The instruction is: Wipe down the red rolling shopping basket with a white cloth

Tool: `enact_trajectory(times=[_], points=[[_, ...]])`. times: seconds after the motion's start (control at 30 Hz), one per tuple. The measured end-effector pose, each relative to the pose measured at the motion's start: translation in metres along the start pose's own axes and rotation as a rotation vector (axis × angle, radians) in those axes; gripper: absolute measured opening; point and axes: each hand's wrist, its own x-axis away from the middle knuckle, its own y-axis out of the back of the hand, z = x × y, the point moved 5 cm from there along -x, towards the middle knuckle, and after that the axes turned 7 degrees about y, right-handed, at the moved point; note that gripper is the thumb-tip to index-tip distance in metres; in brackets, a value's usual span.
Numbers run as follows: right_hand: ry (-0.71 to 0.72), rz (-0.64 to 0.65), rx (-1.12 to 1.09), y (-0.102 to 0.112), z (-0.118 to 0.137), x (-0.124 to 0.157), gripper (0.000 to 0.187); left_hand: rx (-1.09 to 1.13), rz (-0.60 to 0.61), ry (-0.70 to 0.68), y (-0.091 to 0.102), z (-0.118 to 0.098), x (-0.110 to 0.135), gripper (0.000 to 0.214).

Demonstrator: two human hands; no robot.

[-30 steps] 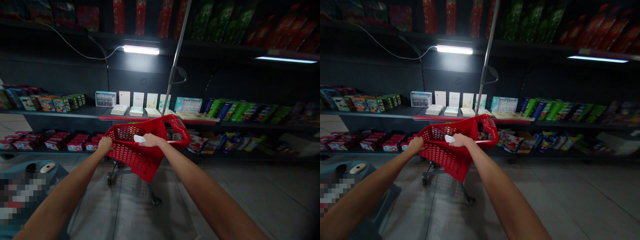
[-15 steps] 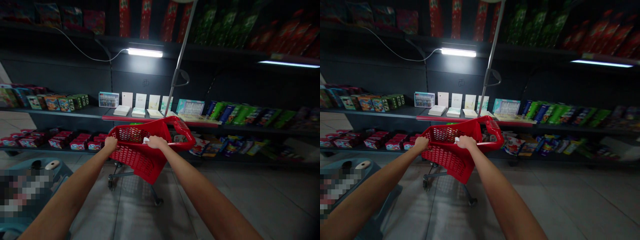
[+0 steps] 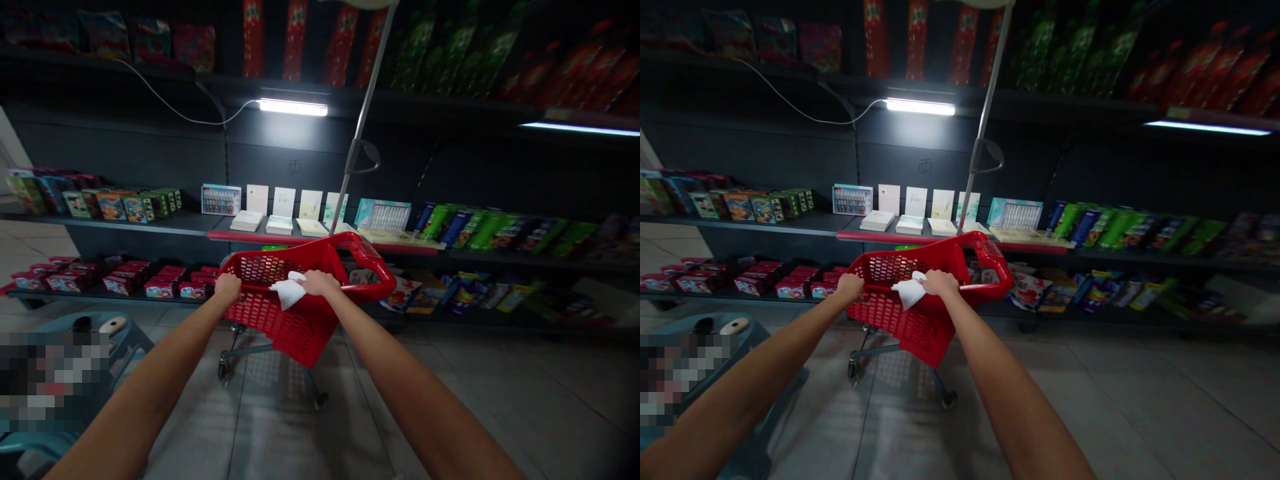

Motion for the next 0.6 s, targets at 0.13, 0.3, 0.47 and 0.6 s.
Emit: enact_trajectory(times=[0.13, 0.3, 0.47, 0.6], points=[[-0.111, -0.17, -0.157, 0.016, -0.011, -0.001, 0.052, 0.011, -0.013, 0.005, 0.001, -0.001, 0.003, 0.053], [-0.316, -0.582, -0.255, 0.039, -0.029, 0.012, 0.054, 0.022, 0.0, 0.022, 0.003, -0.003, 0.008, 0.049], [0.045, -0.183, -0.199, 0.013, -0.005, 0.004, 0.043, 0.035, 0.014, 0.025, 0.002, -0.004, 0.011, 0.049], [0.185, 0.031, -0.546, 0.0, -0.002, -0.002, 0.041, 0.051, 0.009, 0.028, 0.001, -0.002, 0.016, 0.048]])
